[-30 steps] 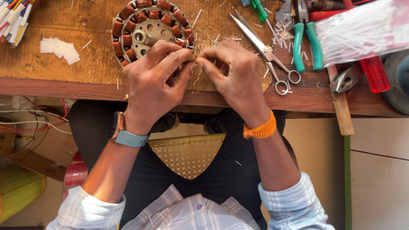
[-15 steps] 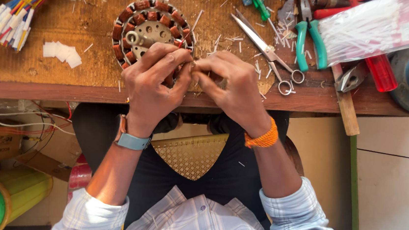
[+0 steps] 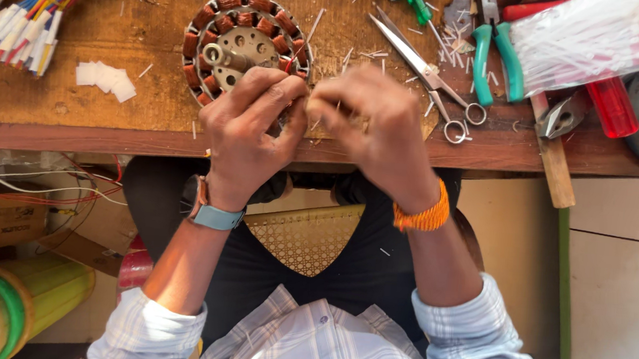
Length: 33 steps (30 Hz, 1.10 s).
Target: The person is repairing an electrical motor stator by hand. They insert white plastic spacers into the copper windings and then connect and twist colored wires to the stator terminals.
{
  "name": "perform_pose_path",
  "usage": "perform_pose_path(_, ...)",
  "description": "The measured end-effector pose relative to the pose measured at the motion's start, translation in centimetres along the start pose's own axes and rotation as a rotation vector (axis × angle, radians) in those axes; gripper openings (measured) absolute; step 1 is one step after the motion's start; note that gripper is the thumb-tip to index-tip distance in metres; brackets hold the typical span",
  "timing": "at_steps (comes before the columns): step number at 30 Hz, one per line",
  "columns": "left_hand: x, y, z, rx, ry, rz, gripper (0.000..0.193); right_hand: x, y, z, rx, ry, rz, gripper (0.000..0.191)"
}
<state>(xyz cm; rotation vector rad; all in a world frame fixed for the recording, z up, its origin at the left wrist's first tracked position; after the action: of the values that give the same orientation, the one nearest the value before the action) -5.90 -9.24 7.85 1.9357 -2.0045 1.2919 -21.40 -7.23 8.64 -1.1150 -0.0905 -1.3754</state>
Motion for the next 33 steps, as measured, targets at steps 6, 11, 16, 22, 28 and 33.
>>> perform_pose_path(6, 0.4, 0.3, 0.3, 0.017, 0.014, 0.018, 0.023, 1.4, 1.5, -4.0, 0.058, 0.158, -0.044, 0.021)
perform_pose_path(11, 0.5, 1.1, 0.7, 0.041, 0.008, 0.089, 0.020, 0.5, 1.3, -4.8, 0.096, 0.244, -0.031, 0.022)
perform_pose_path(16, 0.4, 0.8, 1.1, -0.002, -0.023, 0.061, 0.020, 0.2, 1.8, -4.0, 0.088, 0.224, 0.024, 0.018)
perform_pose_path(22, 0.5, 0.5, 1.3, -0.048, -0.011, 0.023, 0.021, -0.2, 0.6, -0.7, 0.058, 0.024, 0.095, 0.013)
perform_pose_path(28, 0.6, 0.5, 1.4, -0.071, -0.008, 0.032, 0.022, 2.4, 0.9, -2.6, -0.034, -0.012, 0.081, 0.013)
perform_pose_path(33, 0.7, 0.4, 1.7, -0.077, -0.022, 0.047, 0.021, 0.4, 0.6, -0.8, -0.006, -0.004, 0.138, 0.013)
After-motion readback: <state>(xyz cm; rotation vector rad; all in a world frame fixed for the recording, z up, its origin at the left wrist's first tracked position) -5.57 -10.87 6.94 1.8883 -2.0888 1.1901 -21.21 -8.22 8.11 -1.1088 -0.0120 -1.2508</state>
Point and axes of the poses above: each hand's wrist, its own x-axis towards the middle knuckle, its own y-axis out of the palm, z = x × y, the point moved 8 cm from there along x, towards the middle knuckle, and after that the axes turned 11 degrees about -y, right-handed, at the moved point
